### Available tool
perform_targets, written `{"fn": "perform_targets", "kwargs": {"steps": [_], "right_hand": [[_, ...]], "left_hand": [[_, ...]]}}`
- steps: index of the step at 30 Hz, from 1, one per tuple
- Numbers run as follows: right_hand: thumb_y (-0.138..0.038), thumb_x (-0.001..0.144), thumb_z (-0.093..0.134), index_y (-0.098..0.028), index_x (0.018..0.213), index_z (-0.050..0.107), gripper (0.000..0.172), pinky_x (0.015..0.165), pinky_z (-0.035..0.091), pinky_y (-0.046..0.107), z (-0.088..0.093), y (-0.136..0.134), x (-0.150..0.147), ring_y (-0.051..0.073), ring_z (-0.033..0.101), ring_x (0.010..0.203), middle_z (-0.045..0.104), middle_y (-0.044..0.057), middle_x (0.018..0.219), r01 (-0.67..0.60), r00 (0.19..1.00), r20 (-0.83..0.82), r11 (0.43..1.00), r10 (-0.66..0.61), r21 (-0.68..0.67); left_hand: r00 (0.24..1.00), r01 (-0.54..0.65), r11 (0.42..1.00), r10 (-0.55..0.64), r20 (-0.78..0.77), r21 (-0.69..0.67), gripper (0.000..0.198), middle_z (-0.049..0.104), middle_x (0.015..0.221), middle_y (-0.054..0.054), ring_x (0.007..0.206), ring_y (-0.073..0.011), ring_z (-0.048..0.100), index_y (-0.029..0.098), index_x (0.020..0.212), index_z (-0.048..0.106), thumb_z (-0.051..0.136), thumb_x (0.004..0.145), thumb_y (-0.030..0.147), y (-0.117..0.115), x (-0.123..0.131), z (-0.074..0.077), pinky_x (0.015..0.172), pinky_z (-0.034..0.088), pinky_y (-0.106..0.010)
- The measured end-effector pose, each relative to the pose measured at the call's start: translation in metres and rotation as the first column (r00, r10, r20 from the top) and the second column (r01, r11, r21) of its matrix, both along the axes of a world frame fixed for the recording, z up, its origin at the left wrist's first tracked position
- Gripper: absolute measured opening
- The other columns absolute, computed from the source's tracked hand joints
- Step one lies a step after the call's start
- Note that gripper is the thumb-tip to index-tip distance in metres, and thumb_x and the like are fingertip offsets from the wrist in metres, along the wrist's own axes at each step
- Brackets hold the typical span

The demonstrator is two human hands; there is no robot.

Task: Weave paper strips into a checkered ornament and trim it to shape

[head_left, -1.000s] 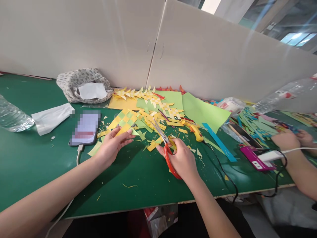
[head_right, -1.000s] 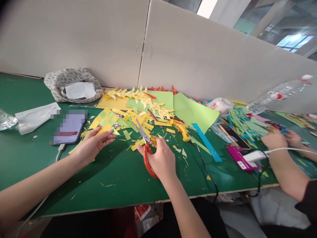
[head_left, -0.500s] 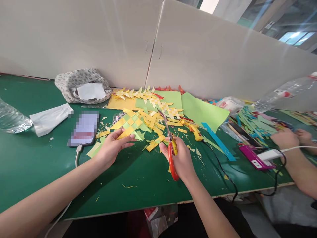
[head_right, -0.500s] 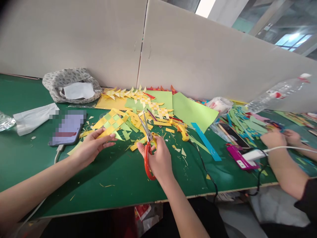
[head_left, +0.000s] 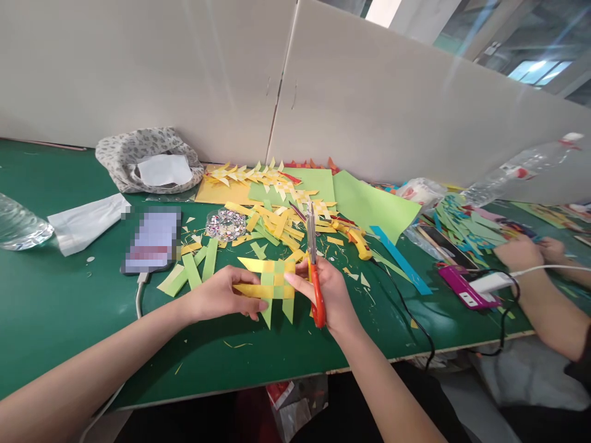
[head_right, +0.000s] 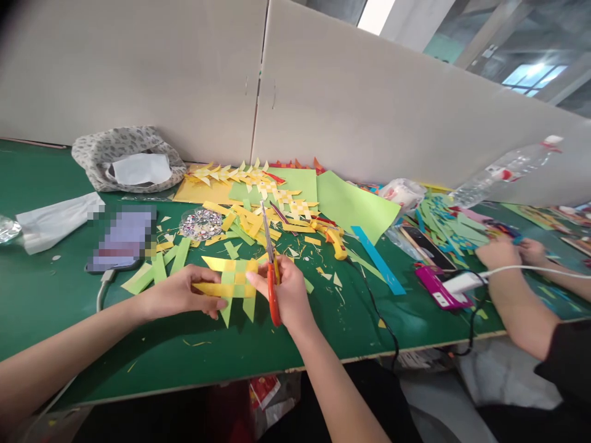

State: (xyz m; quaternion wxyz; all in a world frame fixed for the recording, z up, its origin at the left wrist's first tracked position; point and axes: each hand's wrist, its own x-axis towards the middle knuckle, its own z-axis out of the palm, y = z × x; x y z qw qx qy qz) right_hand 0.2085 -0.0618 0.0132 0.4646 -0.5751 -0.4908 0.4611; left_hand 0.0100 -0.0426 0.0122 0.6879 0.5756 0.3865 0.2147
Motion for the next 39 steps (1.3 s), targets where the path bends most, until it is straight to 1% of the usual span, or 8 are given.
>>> {"fn": "perform_targets", "kwargs": {"steps": [2,4,9,15,20,31,35,39], "right_hand": [[-0.035,0.055,0.077,-0.020,0.073,0.049,0.037,0.068,0.048,0.029,0.002,-0.001,-0.002,0.013,0.053,0.064,0.053,-0.003,0.070,0.009,1.000,-0.021,1.000,-0.008,0.004],[-0.035,0.053,0.078,-0.020,0.072,0.048,0.038,0.067,0.048,0.029,0.006,-0.002,-0.003,0.012,0.052,0.062,0.051,-0.004,0.068,0.020,0.999,-0.049,1.000,-0.020,-0.010],[-0.034,0.052,0.078,-0.020,0.073,0.046,0.040,0.065,0.050,0.032,0.008,-0.004,-0.006,0.012,0.054,0.057,0.047,-0.007,0.062,-0.025,0.993,-0.113,0.995,0.015,-0.094],[-0.029,0.053,0.078,-0.020,0.075,0.047,0.038,0.064,0.049,0.031,-0.005,-0.003,-0.009,0.011,0.053,0.055,0.045,-0.008,0.063,-0.115,0.989,-0.106,0.987,0.104,-0.111],[-0.031,0.054,0.077,-0.021,0.077,0.049,0.038,0.064,0.049,0.030,-0.009,-0.003,-0.009,0.012,0.054,0.058,0.044,-0.008,0.066,-0.104,0.990,-0.106,0.991,0.095,-0.084],[-0.036,0.054,0.078,-0.020,0.073,0.048,0.038,0.061,0.049,0.029,-0.007,-0.003,-0.009,0.011,0.049,0.057,0.045,-0.006,0.064,-0.026,0.998,-0.056,0.999,0.024,-0.022],[-0.035,0.052,0.079,-0.020,0.072,0.048,0.040,0.061,0.051,0.028,-0.005,-0.001,-0.007,0.010,0.048,0.058,0.045,-0.006,0.067,0.065,0.990,-0.123,0.998,-0.063,0.011],[-0.038,0.053,0.078,-0.020,0.072,0.047,0.040,0.062,0.054,0.030,0.003,-0.002,-0.007,0.010,0.050,0.059,0.044,-0.005,0.069,0.149,0.980,-0.140,0.988,-0.143,0.035]], "left_hand": [[0.999,-0.043,0.999,0.043,0.006,-0.001,0.015,0.065,0.058,-0.002,0.054,-0.0154,0.063,0.018,0.065,0.064,0.073,0.061,0.028,0.001,0.000,-0.001,0.053,0.048,-0.024],[0.983,-0.181,0.984,0.180,0.045,0.003,0.017,0.064,0.058,-0.001,0.051,-0.0131,0.060,0.018,0.067,0.063,0.075,0.060,0.028,0.004,0.000,-0.002,0.053,0.048,-0.023],[0.872,-0.460,0.887,0.459,0.173,-0.034,0.023,0.060,0.066,0.002,0.057,-0.0085,0.054,0.018,0.074,0.061,0.076,0.060,0.029,0.012,-0.005,-0.003,0.054,0.044,-0.018],[0.853,-0.500,0.866,0.497,0.162,-0.022,0.023,0.058,0.069,0.003,0.057,-0.0046,0.047,0.019,0.083,0.062,0.072,0.067,0.032,0.012,-0.006,-0.004,0.047,0.031,-0.014],[0.833,-0.523,0.851,0.523,0.182,-0.050,0.027,0.062,0.076,0.002,0.066,-0.0080,0.054,0.021,0.088,0.061,0.072,0.066,0.031,0.013,-0.006,-0.006,0.050,0.034,-0.015],[0.853,-0.475,0.878,0.477,0.212,-0.065,0.035,0.063,0.062,0.004,0.057,-0.0099,0.058,0.020,0.092,0.060,0.076,0.061,0.027,0.011,-0.005,-0.008,0.058,0.044,-0.021],[0.864,-0.454,0.890,0.450,0.225,-0.038,0.038,0.070,0.083,-0.003,0.078,-0.0159,0.065,0.021,0.103,0.059,0.071,0.068,0.030,0.012,-0.007,-0.007,0.072,0.047,-0.026],[0.805,-0.577,0.816,0.557,0.205,0.047,0.031,0.068,0.103,-0.007,0.098,-0.0197,0.062,0.022,0.106,0.060,0.055,0.081,0.039,0.014,-0.009,-0.005,0.087,0.043,-0.031]]}}
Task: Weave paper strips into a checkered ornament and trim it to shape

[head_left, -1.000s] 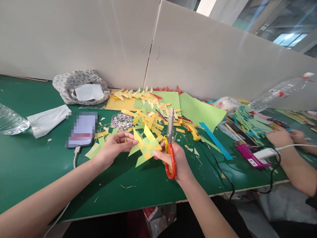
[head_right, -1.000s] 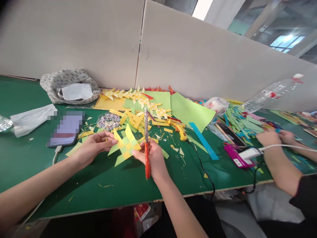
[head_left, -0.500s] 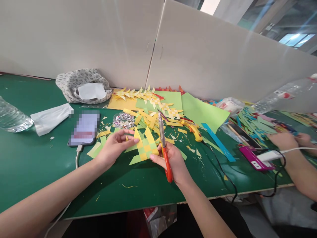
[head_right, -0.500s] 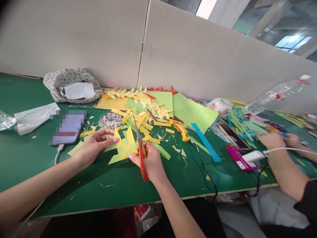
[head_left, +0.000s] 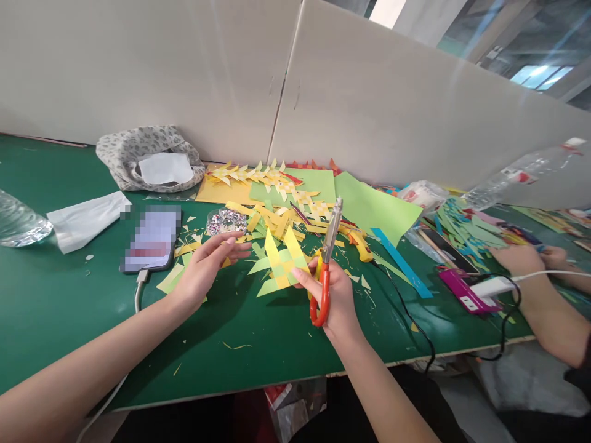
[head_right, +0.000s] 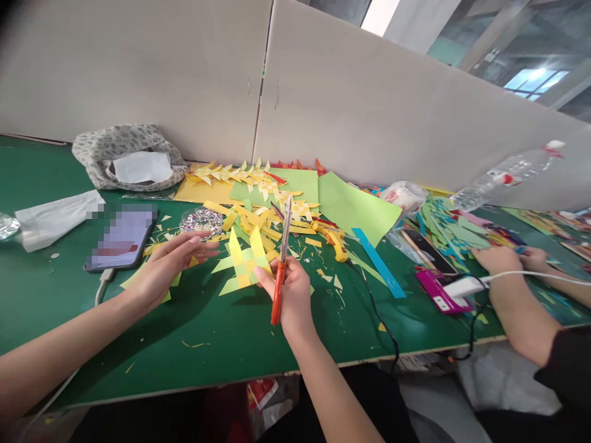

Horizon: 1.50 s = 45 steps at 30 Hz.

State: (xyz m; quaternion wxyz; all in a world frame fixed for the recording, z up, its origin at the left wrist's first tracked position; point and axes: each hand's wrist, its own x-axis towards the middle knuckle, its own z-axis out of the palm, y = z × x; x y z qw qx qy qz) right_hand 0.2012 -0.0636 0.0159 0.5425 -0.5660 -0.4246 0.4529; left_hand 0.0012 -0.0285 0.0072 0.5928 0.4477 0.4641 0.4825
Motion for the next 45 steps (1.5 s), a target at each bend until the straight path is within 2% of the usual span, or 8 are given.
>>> {"fn": "perform_targets", "kwargs": {"steps": [6,11,18,21,24,27,30,45], "right_hand": [[-0.040,0.055,0.076,-0.020,0.072,0.046,0.040,0.062,0.054,0.031,0.004,-0.002,-0.003,0.011,0.052,0.059,0.043,-0.005,0.068,0.019,1.000,-0.006,1.000,-0.019,0.012],[-0.037,0.053,0.078,-0.021,0.071,0.045,0.040,0.062,0.054,0.030,0.000,-0.003,-0.008,0.011,0.052,0.059,0.044,-0.006,0.065,-0.046,0.999,-0.016,0.998,0.045,-0.031],[-0.039,0.063,0.071,-0.021,0.076,0.046,0.033,0.058,0.049,0.029,-0.007,-0.007,-0.012,0.013,0.055,0.057,0.054,-0.003,0.066,-0.092,0.976,0.195,0.994,0.101,-0.051],[-0.041,0.066,0.067,-0.021,0.081,0.048,0.031,0.052,0.043,0.026,-0.003,-0.009,-0.008,0.012,0.051,0.055,0.056,0.000,0.072,-0.024,0.835,0.549,0.993,-0.045,0.118],[-0.042,0.068,0.064,-0.019,0.084,0.052,0.030,0.051,0.038,0.025,-0.001,-0.009,-0.001,0.014,0.052,0.060,0.058,0.005,0.080,-0.113,0.514,0.836,0.951,-0.192,0.288],[-0.043,0.072,0.058,-0.018,0.084,0.056,0.028,0.049,0.034,0.025,-0.004,-0.007,0.008,0.016,0.055,0.065,0.060,0.006,0.079,-0.212,0.239,0.933,0.923,-0.269,0.320],[-0.042,0.076,0.053,-0.017,0.081,0.058,0.026,0.048,0.031,0.024,-0.010,-0.004,0.015,0.015,0.055,0.062,0.060,0.004,0.072,-0.268,0.098,0.936,0.897,-0.339,0.353],[-0.041,0.074,0.054,-0.017,0.081,0.057,0.025,0.047,0.030,0.024,-0.013,-0.006,0.020,0.014,0.055,0.062,0.059,0.002,0.074,-0.286,0.051,0.955,0.912,-0.292,0.294]], "left_hand": [[0.990,-0.058,0.986,0.077,-0.117,0.158,0.024,0.061,0.118,-0.002,0.115,-0.0194,0.050,0.026,0.098,0.066,0.062,0.076,0.032,-0.004,0.002,0.006,0.093,0.038,-0.024],[0.980,0.174,0.985,-0.172,-0.101,0.014,0.019,0.069,0.085,-0.003,0.084,-0.0185,0.063,0.022,0.082,0.068,0.067,0.071,0.037,-0.008,0.006,0.003,0.077,0.047,-0.025],[0.995,0.092,0.995,-0.093,-0.046,-0.027,0.019,0.066,0.074,-0.001,0.069,-0.0134,0.062,0.020,0.076,0.067,0.069,0.069,0.039,-0.004,0.005,-0.002,0.064,0.048,-0.022],[0.999,0.030,0.997,-0.032,-0.035,-0.066,0.021,0.066,0.074,-0.001,0.068,-0.0133,0.062,0.019,0.076,0.066,0.070,0.067,0.038,-0.002,0.003,-0.001,0.061,0.048,-0.021],[0.998,0.003,0.996,-0.008,-0.057,-0.087,0.023,0.067,0.073,-0.002,0.069,-0.0143,0.063,0.018,0.076,0.066,0.072,0.065,0.038,-0.001,0.003,0.001,0.061,0.048,-0.022],[0.995,0.004,0.997,-0.011,-0.096,-0.079,0.026,0.068,0.077,-0.004,0.072,-0.0161,0.064,0.017,0.079,0.067,0.070,0.066,0.039,0.000,0.002,0.001,0.061,0.049,-0.023],[0.987,0.009,0.998,-0.020,-0.158,-0.067,0.030,0.070,0.082,-0.005,0.076,-0.0173,0.065,0.017,0.086,0.068,0.067,0.068,0.041,0.000,0.000,0.001,0.061,0.050,-0.024],[0.973,0.079,0.996,-0.068,-0.221,0.041,0.031,0.071,0.084,-0.004,0.076,-0.0169,0.065,0.017,0.088,0.068,0.065,0.070,0.042,-0.001,0.000,-0.003,0.066,0.054,-0.026]]}}
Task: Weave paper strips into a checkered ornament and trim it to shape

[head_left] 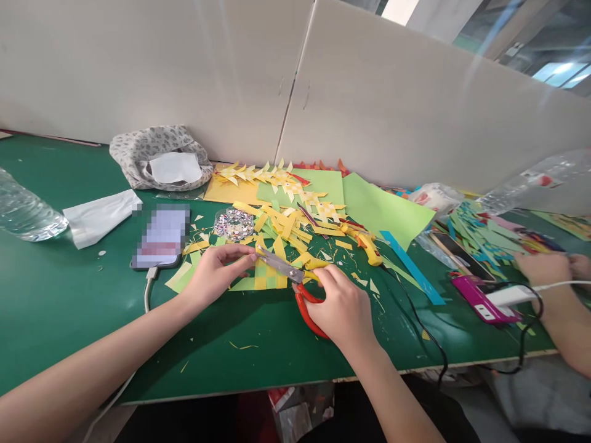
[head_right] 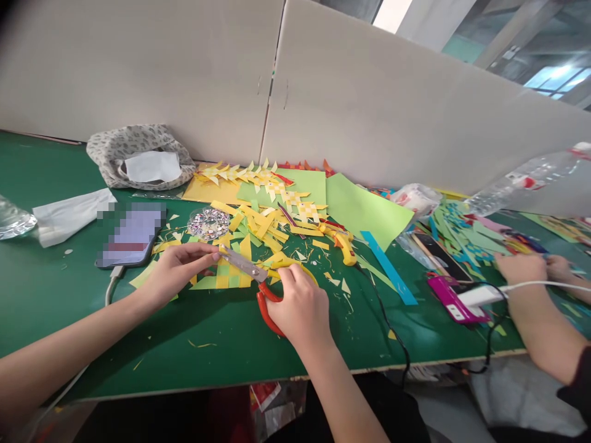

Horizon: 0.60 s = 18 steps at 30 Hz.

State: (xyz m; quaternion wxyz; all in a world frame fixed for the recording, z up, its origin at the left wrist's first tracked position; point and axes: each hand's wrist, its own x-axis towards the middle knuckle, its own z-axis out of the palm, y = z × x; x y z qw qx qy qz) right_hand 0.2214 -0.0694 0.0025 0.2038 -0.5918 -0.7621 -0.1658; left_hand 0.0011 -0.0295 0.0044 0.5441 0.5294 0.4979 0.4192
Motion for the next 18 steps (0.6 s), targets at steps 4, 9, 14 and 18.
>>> {"fn": "perform_targets", "kwargs": {"steps": [4,9,14,18], "right_hand": [[-0.039,0.072,0.055,-0.017,0.085,0.055,0.026,0.049,0.032,0.024,0.002,0.000,-0.003,0.017,0.056,0.071,0.058,0.004,0.081,0.017,1.000,-0.011,0.999,-0.018,-0.044],[-0.038,0.071,0.057,-0.017,0.086,0.053,0.026,0.051,0.036,0.025,0.005,-0.001,-0.007,0.019,0.055,0.076,0.057,0.005,0.082,-0.004,0.998,-0.060,1.000,0.003,-0.014],[-0.037,0.071,0.055,-0.017,0.089,0.052,0.027,0.054,0.039,0.026,0.005,-0.002,-0.012,0.020,0.055,0.078,0.057,0.007,0.083,-0.025,0.991,-0.134,0.999,0.030,0.042],[-0.034,0.068,0.055,-0.017,0.088,0.052,0.026,0.051,0.037,0.026,0.005,-0.002,-0.014,0.021,0.055,0.078,0.057,0.006,0.084,-0.012,0.995,-0.100,0.999,0.009,-0.030]], "left_hand": [[0.997,0.014,0.999,-0.010,0.074,-0.049,0.033,0.072,0.084,-0.005,0.079,-0.0185,0.066,0.018,0.087,0.069,0.068,0.067,0.044,0.000,0.000,-0.001,0.066,0.055,-0.027],[0.989,-0.004,0.996,0.018,0.149,-0.093,0.030,0.073,0.083,-0.005,0.080,-0.0180,0.066,0.019,0.083,0.071,0.072,0.063,0.041,0.001,0.000,0.000,0.065,0.054,-0.025],[0.988,-0.025,0.992,0.044,0.149,-0.126,0.029,0.072,0.078,-0.006,0.071,-0.0168,0.066,0.017,0.082,0.071,0.072,0.063,0.039,0.001,0.001,-0.001,0.064,0.055,-0.026],[0.992,0.035,0.996,-0.025,0.121,-0.083,0.028,0.072,0.078,-0.004,0.069,-0.0155,0.065,0.019,0.083,0.073,0.071,0.064,0.039,-0.001,0.002,-0.002,0.066,0.054,-0.026]]}}
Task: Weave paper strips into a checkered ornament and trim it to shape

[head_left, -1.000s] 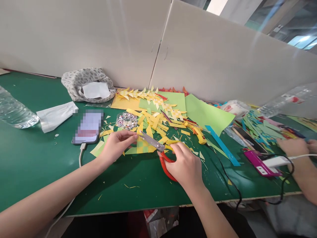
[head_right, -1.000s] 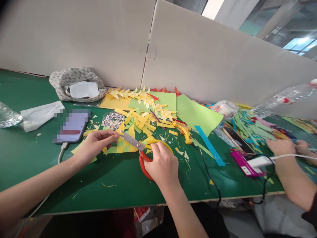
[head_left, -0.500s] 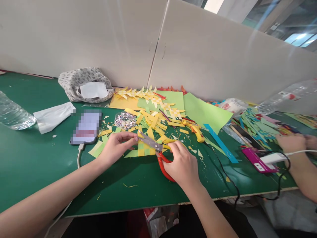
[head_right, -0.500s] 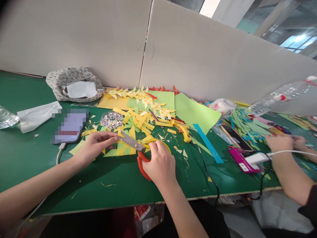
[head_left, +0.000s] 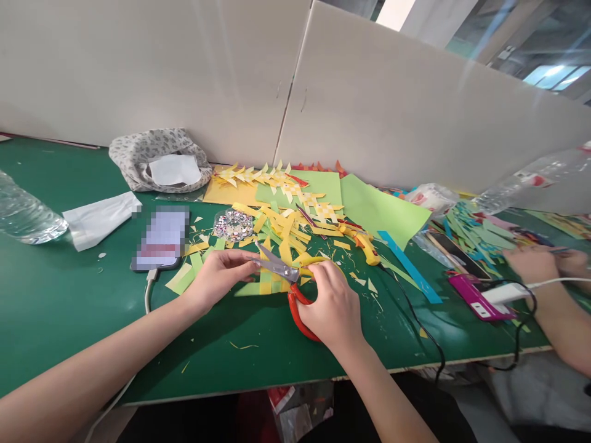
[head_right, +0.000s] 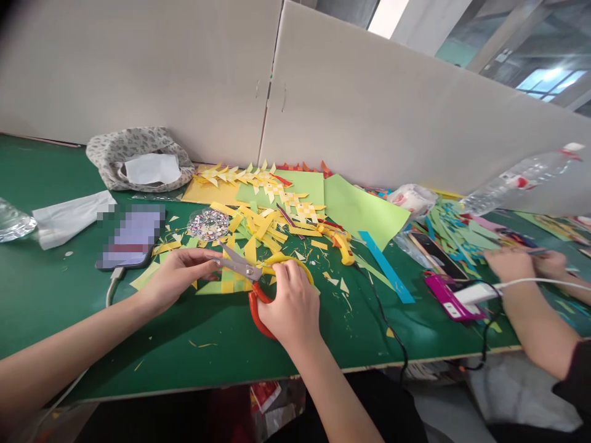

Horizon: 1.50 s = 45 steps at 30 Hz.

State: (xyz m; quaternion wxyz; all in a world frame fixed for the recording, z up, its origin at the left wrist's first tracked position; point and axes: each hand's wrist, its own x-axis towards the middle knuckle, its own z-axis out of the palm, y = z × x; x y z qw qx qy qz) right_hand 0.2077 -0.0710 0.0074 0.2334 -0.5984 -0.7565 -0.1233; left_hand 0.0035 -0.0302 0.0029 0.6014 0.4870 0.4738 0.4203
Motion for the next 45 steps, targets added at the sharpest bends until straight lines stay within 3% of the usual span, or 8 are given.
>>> {"fn": "perform_targets", "kwargs": {"steps": [10,14,18,22,26,30,34,45], "right_hand": [[-0.032,0.067,0.055,-0.017,0.091,0.051,0.028,0.054,0.039,0.027,0.003,-0.002,-0.002,0.023,0.055,0.082,0.057,0.007,0.088,0.009,1.000,0.007,0.998,-0.009,-0.061],[-0.035,0.070,0.056,-0.018,0.092,0.050,0.029,0.052,0.037,0.027,0.004,0.001,0.003,0.024,0.055,0.083,0.056,0.008,0.088,0.122,0.993,-0.002,0.992,-0.122,-0.031],[-0.040,0.072,0.057,-0.019,0.092,0.048,0.030,0.048,0.035,0.027,0.005,0.005,0.011,0.021,0.054,0.073,0.054,0.007,0.087,0.243,0.960,-0.151,0.969,-0.235,0.038],[-0.043,0.078,0.052,-0.021,0.089,0.045,0.026,0.048,0.038,0.025,0.007,0.004,0.011,0.014,0.050,0.061,0.051,0.003,0.081,0.129,0.935,-0.329,0.991,-0.135,-0.037],[-0.041,0.076,0.053,-0.018,0.091,0.047,0.028,0.054,0.040,0.027,0.006,0.001,0.004,0.022,0.054,0.080,0.053,0.008,0.086,0.069,0.983,-0.172,0.998,-0.067,0.008],[-0.037,0.075,0.052,-0.017,0.092,0.048,0.026,0.056,0.041,0.027,0.001,0.001,-0.001,0.021,0.055,0.081,0.055,0.008,0.087,-0.012,0.994,-0.107,0.998,0.005,-0.064],[-0.033,0.072,0.053,-0.017,0.091,0.048,0.026,0.057,0.040,0.029,-0.003,0.001,-0.004,0.023,0.054,0.082,0.056,0.008,0.086,0.013,1.000,0.021,0.997,-0.011,-0.078],[-0.036,0.071,0.052,-0.015,0.095,0.048,0.032,0.061,0.041,0.031,0.005,-0.002,0.000,0.025,0.052,0.085,0.055,0.010,0.089,-0.033,0.996,0.087,0.998,0.038,-0.058]], "left_hand": [[0.998,0.006,0.999,-0.004,-0.058,0.033,0.024,0.071,0.074,-0.002,0.062,-0.0122,0.061,0.019,0.079,0.073,0.071,0.063,0.037,-0.002,0.001,0.004,0.065,0.052,-0.024],[0.996,-0.033,0.999,0.036,-0.087,0.040,0.029,0.072,0.077,-0.004,0.069,-0.0160,0.063,0.017,0.080,0.072,0.072,0.062,0.041,-0.002,0.000,0.004,0.066,0.053,-0.026],[0.992,-0.078,0.997,0.078,-0.095,0.002,0.030,0.072,0.076,-0.004,0.074,-0.0185,0.065,0.018,0.081,0.072,0.073,0.060,0.041,-0.001,-0.001,0.005,0.066,0.053,-0.026],[0.992,-0.094,0.995,0.090,-0.093,-0.030,0.029,0.072,0.075,-0.004,0.072,-0.0176,0.066,0.018,0.079,0.072,0.074,0.060,0.039,-0.001,0.000,0.008,0.063,0.053,-0.025],[0.992,-0.087,0.995,0.083,-0.096,-0.042,0.027,0.072,0.075,-0.003,0.071,-0.0156,0.065,0.018,0.080,0.071,0.073,0.062,0.038,-0.001,0.001,0.008,0.064,0.052,-0.023],[0.995,-0.044,0.999,0.043,-0.090,-0.017,0.025,0.071,0.077,-0.003,0.069,-0.0142,0.063,0.019,0.079,0.071,0.071,0.064,0.039,-0.002,0.002,0.007,0.065,0.051,-0.023],[0.995,0.020,0.999,-0.016,-0.095,0.035,0.022,0.070,0.075,-0.002,0.066,-0.0132,0.060,0.018,0.073,0.071,0.069,0.065,0.039,-0.003,0.002,0.007,0.065,0.050,-0.023],[1.000,0.009,0.998,-0.008,0.029,-0.057,0.027,0.072,0.076,-0.003,0.067,-0.0160,0.063,0.020,0.078,0.073,0.075,0.057,0.036,-0.004,0.001,0.006,0.073,0.053,-0.032]]}}
